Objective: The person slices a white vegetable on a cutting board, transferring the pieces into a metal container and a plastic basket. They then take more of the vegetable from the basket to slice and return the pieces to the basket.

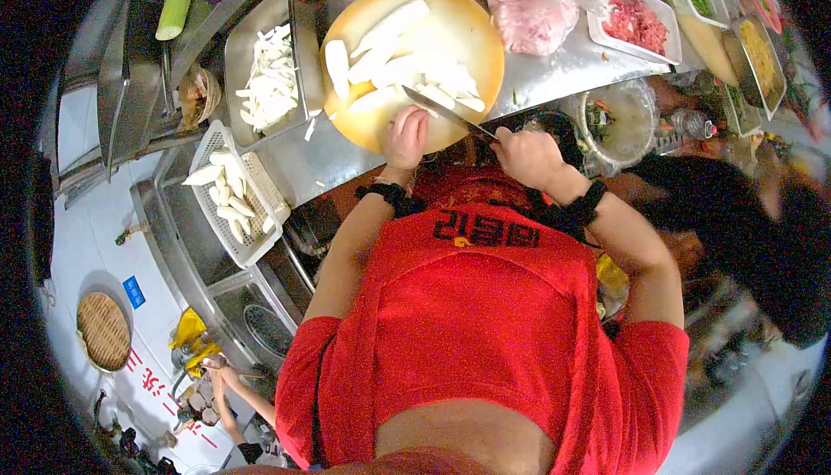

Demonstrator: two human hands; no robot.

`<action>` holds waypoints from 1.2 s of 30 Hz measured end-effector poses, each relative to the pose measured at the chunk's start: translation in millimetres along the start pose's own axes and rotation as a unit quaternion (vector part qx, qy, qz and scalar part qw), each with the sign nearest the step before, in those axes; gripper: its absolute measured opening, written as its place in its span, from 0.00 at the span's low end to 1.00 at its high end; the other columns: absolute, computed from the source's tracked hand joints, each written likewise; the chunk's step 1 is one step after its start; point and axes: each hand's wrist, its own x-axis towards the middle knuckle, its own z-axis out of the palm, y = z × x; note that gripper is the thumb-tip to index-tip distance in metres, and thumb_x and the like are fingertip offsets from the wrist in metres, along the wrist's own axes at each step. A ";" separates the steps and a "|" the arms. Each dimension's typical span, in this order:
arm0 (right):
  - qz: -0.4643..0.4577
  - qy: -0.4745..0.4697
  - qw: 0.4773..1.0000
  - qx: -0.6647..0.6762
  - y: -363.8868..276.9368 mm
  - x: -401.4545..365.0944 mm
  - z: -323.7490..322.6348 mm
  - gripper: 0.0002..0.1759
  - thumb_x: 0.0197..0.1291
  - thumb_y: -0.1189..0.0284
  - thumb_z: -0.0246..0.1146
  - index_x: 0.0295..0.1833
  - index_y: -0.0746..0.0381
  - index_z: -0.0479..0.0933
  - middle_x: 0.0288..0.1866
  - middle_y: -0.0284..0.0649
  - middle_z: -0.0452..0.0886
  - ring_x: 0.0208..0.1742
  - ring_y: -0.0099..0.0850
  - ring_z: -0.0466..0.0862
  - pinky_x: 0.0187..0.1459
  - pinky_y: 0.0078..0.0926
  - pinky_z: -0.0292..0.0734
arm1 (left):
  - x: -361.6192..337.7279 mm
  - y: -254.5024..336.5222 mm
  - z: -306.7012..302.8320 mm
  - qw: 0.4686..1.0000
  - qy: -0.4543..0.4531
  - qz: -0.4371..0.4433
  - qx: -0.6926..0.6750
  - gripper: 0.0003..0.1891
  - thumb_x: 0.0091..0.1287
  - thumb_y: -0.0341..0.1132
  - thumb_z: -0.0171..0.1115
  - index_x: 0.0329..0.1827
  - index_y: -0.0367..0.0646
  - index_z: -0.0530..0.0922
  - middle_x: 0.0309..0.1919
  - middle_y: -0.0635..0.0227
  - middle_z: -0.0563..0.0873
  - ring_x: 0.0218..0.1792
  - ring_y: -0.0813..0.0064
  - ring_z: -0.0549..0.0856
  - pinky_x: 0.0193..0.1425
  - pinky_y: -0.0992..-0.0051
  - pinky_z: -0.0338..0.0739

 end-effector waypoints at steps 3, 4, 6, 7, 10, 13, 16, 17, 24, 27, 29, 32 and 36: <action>0.004 -0.013 1.000 0.000 -2.0 -0.9 -3.4 0.14 0.61 0.63 0.55 0.36 0.64 0.71 0.21 0.51 0.78 0.27 0.49 0.81 0.29 0.46 0.76 | 0.4 0.3 -0.1 1.000 -0.001 -0.001 0.002 0.07 0.53 0.26 0.66 0.34 0.44 0.77 0.37 0.69 0.80 0.34 0.66 0.80 0.35 0.70 0.73; 0.002 -0.013 1.000 0.000 -1.9 -0.9 -3.0 0.14 0.61 0.63 0.55 0.36 0.64 0.71 0.21 0.51 0.78 0.27 0.49 0.81 0.29 0.46 0.76 | 0.4 1.0 -0.6 1.000 -0.001 -0.001 0.002 0.07 0.53 0.26 0.66 0.34 0.44 0.77 0.37 0.69 0.80 0.34 0.66 0.80 0.35 0.70 0.73; -0.001 -0.011 1.000 -0.003 -2.0 -0.1 -4.4 0.14 0.61 0.63 0.55 0.36 0.64 0.71 0.21 0.51 0.78 0.27 0.49 0.81 0.29 0.46 0.76 | 2.3 3.7 -3.5 1.000 -0.004 -0.008 0.010 0.07 0.54 0.26 0.65 0.34 0.44 0.78 0.37 0.69 0.80 0.33 0.66 0.80 0.34 0.70 0.73; -0.003 -0.012 1.000 -0.002 -2.8 -0.7 -5.1 0.14 0.61 0.63 0.55 0.36 0.64 0.71 0.21 0.50 0.78 0.26 0.49 0.81 0.29 0.46 0.76 | 2.2 3.6 -4.2 1.000 -0.003 -0.007 0.010 0.07 0.54 0.26 0.65 0.34 0.44 0.78 0.37 0.69 0.80 0.33 0.66 0.80 0.34 0.70 0.73; -0.006 -0.010 1.000 0.005 -2.4 1.7 -2.3 0.14 0.61 0.63 0.54 0.35 0.64 0.71 0.21 0.50 0.78 0.26 0.49 0.81 0.29 0.46 0.76 | 0.7 1.7 -3.2 1.000 -0.019 -0.010 0.011 0.06 0.54 0.27 0.65 0.35 0.45 0.78 0.37 0.70 0.80 0.32 0.67 0.80 0.33 0.70 0.73; -0.016 -0.007 1.000 0.011 -1.6 4.9 1.2 0.14 0.61 0.63 0.54 0.35 0.65 0.71 0.21 0.51 0.78 0.26 0.49 0.81 0.28 0.46 0.76 | -2.1 0.2 -1.7 1.000 -0.017 -0.007 0.018 0.06 0.55 0.27 0.64 0.35 0.45 0.78 0.37 0.70 0.80 0.32 0.66 0.81 0.33 0.70 0.73; -0.018 -0.009 1.000 0.014 -1.9 8.4 3.6 0.14 0.61 0.63 0.54 0.36 0.65 0.71 0.22 0.51 0.79 0.26 0.49 0.82 0.29 0.46 0.76 | -4.2 -0.2 -1.6 0.999 -0.039 -0.029 0.013 0.06 0.57 0.29 0.64 0.37 0.45 0.78 0.38 0.68 0.81 0.37 0.65 0.81 0.38 0.69 0.74; -0.013 -0.013 1.000 0.018 -2.4 9.8 4.4 0.13 0.61 0.64 0.54 0.36 0.65 0.72 0.23 0.51 0.79 0.27 0.48 0.82 0.29 0.46 0.77 | -3.4 -0.2 -2.1 0.999 -0.037 -0.027 0.006 0.06 0.57 0.29 0.64 0.36 0.45 0.78 0.38 0.68 0.81 0.37 0.65 0.81 0.38 0.69 0.74; -0.005 -0.020 1.000 0.015 -8.2 24.5 20.3 0.14 0.61 0.63 0.54 0.38 0.65 0.72 0.25 0.52 0.80 0.28 0.47 0.82 0.30 0.45 0.77 | -4.9 -2.7 0.1 0.999 -0.038 -0.025 0.002 0.04 0.58 0.29 0.62 0.36 0.44 0.79 0.39 0.67 0.81 0.39 0.64 0.81 0.40 0.68 0.74; 0.010 -0.027 1.000 0.000 -6.2 30.5 24.1 0.15 0.61 0.62 0.54 0.41 0.66 0.73 0.25 0.52 0.80 0.29 0.48 0.82 0.31 0.45 0.77 | -4.7 -0.7 -0.8 0.998 -0.046 -0.051 0.016 0.04 0.59 0.29 0.61 0.37 0.43 0.79 0.40 0.66 0.81 0.41 0.64 0.81 0.42 0.68 0.75; -0.002 -0.010 0.999 0.038 -1.4 26.8 12.5 0.16 0.61 0.62 0.54 0.45 0.64 0.73 0.25 0.53 0.80 0.29 0.50 0.81 0.32 0.47 0.76 | 0.7 0.5 -6.3 0.996 -0.067 -0.064 0.005 0.05 0.60 0.31 0.61 0.38 0.42 0.78 0.41 0.65 0.81 0.42 0.63 0.81 0.44 0.68 0.75; 0.048 0.039 0.996 0.058 6.4 16.9 -10.7 0.16 0.61 0.60 0.54 0.46 0.62 0.73 0.26 0.53 0.79 0.30 0.53 0.80 0.33 0.49 0.75 | 12.6 5.2 -5.1 0.989 -0.078 -0.122 -0.034 0.11 0.60 0.33 0.62 0.43 0.41 0.76 0.45 0.62 0.80 0.45 0.59 0.80 0.47 0.65 0.74; 0.100 0.088 0.981 0.143 55.8 22.2 -0.2 0.19 0.61 0.57 0.55 0.40 0.65 0.74 0.30 0.58 0.78 0.33 0.56 0.79 0.34 0.51 0.73 | 34.5 20.3 10.8 0.987 -0.070 -0.128 -0.063 0.26 0.58 0.39 0.65 0.57 0.39 0.69 0.59 0.50 0.70 0.58 0.49 0.71 0.59 0.58 0.68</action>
